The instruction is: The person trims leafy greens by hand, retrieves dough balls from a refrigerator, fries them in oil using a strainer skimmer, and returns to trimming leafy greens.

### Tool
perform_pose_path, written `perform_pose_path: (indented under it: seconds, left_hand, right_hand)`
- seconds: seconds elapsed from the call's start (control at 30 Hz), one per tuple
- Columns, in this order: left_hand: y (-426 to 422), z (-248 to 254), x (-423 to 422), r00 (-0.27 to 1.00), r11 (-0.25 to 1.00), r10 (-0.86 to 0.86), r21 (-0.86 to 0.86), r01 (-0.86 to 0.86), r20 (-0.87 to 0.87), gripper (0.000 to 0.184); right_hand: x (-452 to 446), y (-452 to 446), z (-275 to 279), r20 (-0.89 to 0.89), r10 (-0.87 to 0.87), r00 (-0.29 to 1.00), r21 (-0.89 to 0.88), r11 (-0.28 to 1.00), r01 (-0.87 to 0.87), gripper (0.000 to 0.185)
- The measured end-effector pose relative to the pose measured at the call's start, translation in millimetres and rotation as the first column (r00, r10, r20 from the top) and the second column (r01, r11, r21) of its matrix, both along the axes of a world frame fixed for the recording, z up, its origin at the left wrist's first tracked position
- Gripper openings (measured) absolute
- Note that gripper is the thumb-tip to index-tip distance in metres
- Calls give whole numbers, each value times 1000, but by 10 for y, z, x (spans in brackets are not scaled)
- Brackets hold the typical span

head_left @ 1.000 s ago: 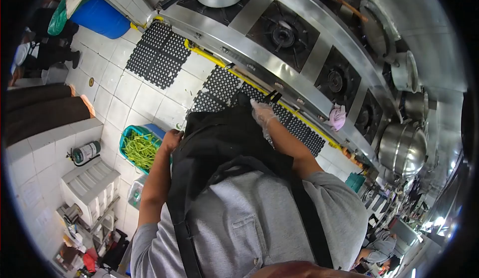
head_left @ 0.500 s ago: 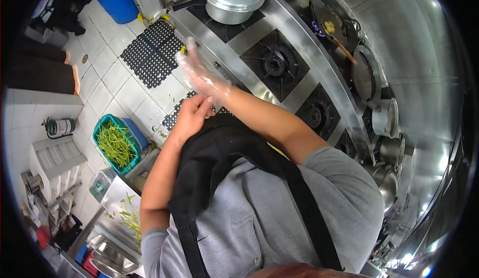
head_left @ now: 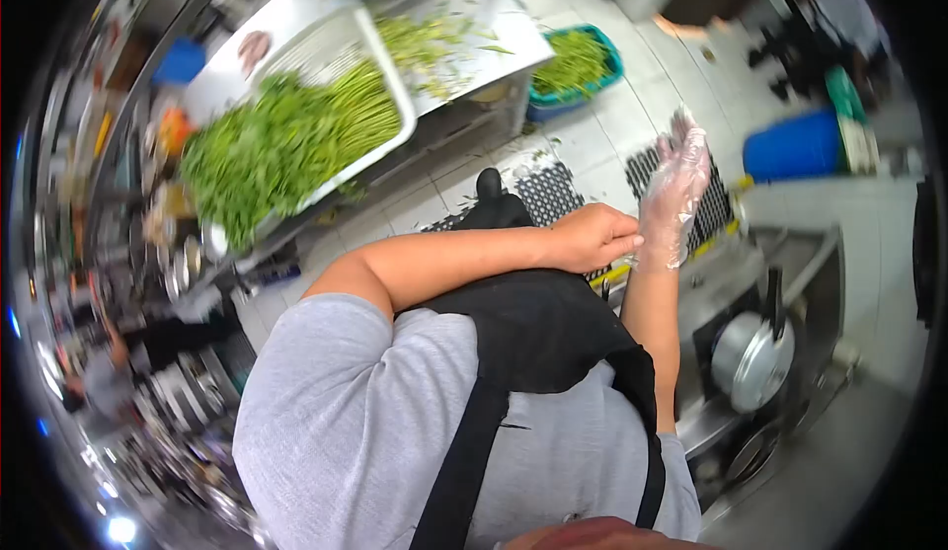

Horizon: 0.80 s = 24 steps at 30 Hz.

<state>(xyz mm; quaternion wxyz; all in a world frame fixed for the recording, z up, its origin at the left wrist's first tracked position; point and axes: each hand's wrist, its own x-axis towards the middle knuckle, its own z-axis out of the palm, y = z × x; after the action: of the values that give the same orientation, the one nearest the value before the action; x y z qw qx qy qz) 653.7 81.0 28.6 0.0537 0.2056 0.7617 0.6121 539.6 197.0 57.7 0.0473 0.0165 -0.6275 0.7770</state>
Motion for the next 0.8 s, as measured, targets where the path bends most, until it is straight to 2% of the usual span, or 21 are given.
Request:
perform_pose_path:
  seconds: [0.03,0.1,0.13,0.17,0.23,0.27,0.3,0.37,0.4,0.43,0.47,0.53,0.57,0.6,0.67,0.7,0.73,0.77,0.8]
  left_hand:
    - [-125,47,32,998,998,59,-17,-59,-18,36]
    - [-354,135,57,985,988,152,-8,-153,-77,36]
    - [-490,169,60,975,984,175,-2,-177,-139,36]
    - [-618,191,81,962,973,229,2,-231,-147,36]
    - [-915,218,118,933,946,296,-69,-315,-205,36]
    - [-1139,284,176,938,933,286,-165,-318,-194,31]
    - [-1364,277,268,931,927,310,-157,-341,-194,31]
    - [-1824,242,480,918,898,350,-211,-385,-187,27]
    - [-2056,196,604,894,856,414,-260,-447,-172,26]
    - [-2288,145,744,864,807,477,-310,-503,-160,24]
    - [-2511,125,897,810,741,553,-328,-585,-197,23]
    - [-2898,46,1156,700,590,671,-396,-704,-244,20]
    - [-3050,-10,1248,644,505,720,-443,-741,-257,18]
    - [-3189,7,1310,627,467,737,-481,-742,-253,18]
    - [-3379,-8,1261,583,423,756,-458,-782,-298,20]
    - [-3472,-25,1252,545,379,765,-444,-812,-344,22]
    - [-3565,-140,1202,570,382,759,-493,-781,-315,37]
    - [-3633,-208,1125,555,377,773,-481,-791,-307,37]
    - [-3687,-280,1036,522,314,788,-515,-797,-327,45]
  right_hand:
    - [-40,-177,79,15,29,999,-34,999,-28,61]
    - [-140,-537,164,76,199,977,-264,949,-173,57]
    - [-177,-753,214,115,302,946,-353,903,-245,62]
    - [-171,-961,262,108,353,929,-349,889,-297,62]
    - [-152,-1368,329,56,543,838,-509,737,-444,68]
    - [-174,-1583,288,8,585,811,-441,730,-522,71]
    - [-218,-1793,246,11,605,796,-433,721,-541,71]
    - [-245,-2227,201,124,653,747,-25,755,-656,70]
    - [-198,-2419,185,113,723,681,32,683,-730,61]
    - [-96,-2688,266,164,728,665,242,624,-743,51]
    - [-43,-2983,288,176,785,593,431,480,-764,49]
    - [33,-3568,147,130,911,392,559,260,-788,51]
    - [33,-3909,83,123,943,309,683,145,-716,52]
    - [-11,-4259,-61,93,973,212,818,47,-573,58]
    - [-92,-4905,-405,147,978,148,918,-79,-388,67]
    - [-170,-5174,-645,156,978,140,918,-92,-386,67]
    - [-247,-5409,-895,139,989,47,965,-125,-229,71]
    - [-252,-5562,-975,139,989,-54,988,-143,-62,75]
    - [-261,-5680,-1056,157,985,-76,986,-161,-48,75]
